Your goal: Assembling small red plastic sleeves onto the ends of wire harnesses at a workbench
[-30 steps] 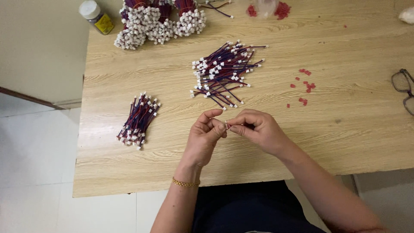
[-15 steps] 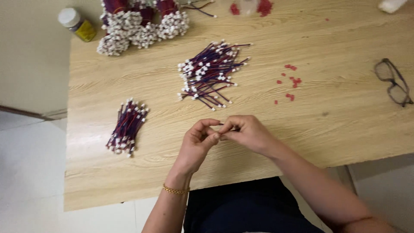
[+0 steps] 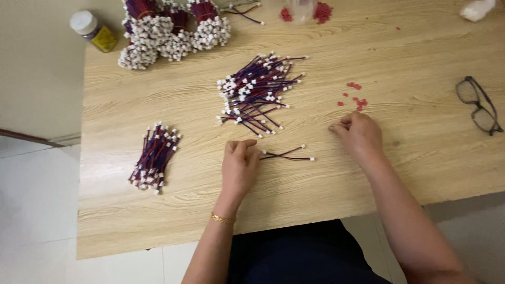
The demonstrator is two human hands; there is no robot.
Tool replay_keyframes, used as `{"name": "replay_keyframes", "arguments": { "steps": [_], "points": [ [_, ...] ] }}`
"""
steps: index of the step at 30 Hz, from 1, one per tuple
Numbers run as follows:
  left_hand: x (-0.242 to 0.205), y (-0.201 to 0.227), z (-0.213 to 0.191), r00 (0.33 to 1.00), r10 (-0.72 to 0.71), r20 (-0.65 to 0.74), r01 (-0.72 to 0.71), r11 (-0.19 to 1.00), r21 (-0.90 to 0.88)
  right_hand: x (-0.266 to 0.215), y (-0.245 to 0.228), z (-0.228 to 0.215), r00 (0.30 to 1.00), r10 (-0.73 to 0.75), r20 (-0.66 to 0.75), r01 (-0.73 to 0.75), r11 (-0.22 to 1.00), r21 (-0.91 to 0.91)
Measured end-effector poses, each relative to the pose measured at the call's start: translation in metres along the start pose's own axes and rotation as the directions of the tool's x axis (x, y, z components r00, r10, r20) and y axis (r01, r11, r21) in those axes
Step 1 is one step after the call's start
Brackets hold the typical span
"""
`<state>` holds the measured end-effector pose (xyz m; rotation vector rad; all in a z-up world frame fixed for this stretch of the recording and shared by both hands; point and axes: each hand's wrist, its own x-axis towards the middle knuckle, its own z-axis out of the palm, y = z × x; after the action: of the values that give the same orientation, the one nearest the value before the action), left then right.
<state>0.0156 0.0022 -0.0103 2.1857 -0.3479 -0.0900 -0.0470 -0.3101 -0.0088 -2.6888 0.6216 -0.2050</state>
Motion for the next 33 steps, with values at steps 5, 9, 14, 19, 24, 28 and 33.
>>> {"name": "replay_keyframes", "arguments": {
  "steps": [5, 9, 14, 19, 24, 28, 33],
  "points": [
    [0.001, 0.000, 0.014, 0.978, 0.190, 0.080, -0.206, 0.931, 0.300, 0.008, 0.004, 0.004, 0.997, 0.019, 0.069, -0.014, 0.997, -0.073],
    [-0.003, 0.002, 0.009, 0.971, 0.222, 0.085, -0.238, 0.908, 0.345, 0.008, 0.019, 0.018, 0.998, -0.055, 0.030, 0.058, 0.995, -0.087],
    [0.015, 0.024, -0.028, 0.982, 0.119, 0.144, -0.138, 0.982, 0.130, 0.003, 0.012, 0.014, 0.998, -0.061, -0.005, 0.060, 0.996, -0.068],
    [0.073, -0.008, -0.020, 0.986, 0.129, -0.107, -0.092, 0.951, 0.294, 0.001, 0.012, 0.017, 0.996, -0.075, -0.051, 0.070, 0.993, -0.093],
    [0.098, -0.003, -0.022, 0.970, 0.130, -0.204, -0.049, 0.931, 0.361, -0.007, 0.005, -0.004, 0.998, 0.038, -0.050, -0.031, 0.990, 0.135],
    [0.118, -0.035, -0.012, 0.941, 0.221, -0.256, -0.074, 0.873, 0.481, -0.011, 0.006, -0.011, 0.991, 0.135, -0.003, -0.122, 0.903, 0.411],
    [0.125, -0.042, -0.009, 0.940, 0.249, -0.234, -0.105, 0.863, 0.495, -0.010, 0.009, 0.004, 0.985, 0.167, 0.040, -0.151, 0.724, 0.673]
  ]
}}
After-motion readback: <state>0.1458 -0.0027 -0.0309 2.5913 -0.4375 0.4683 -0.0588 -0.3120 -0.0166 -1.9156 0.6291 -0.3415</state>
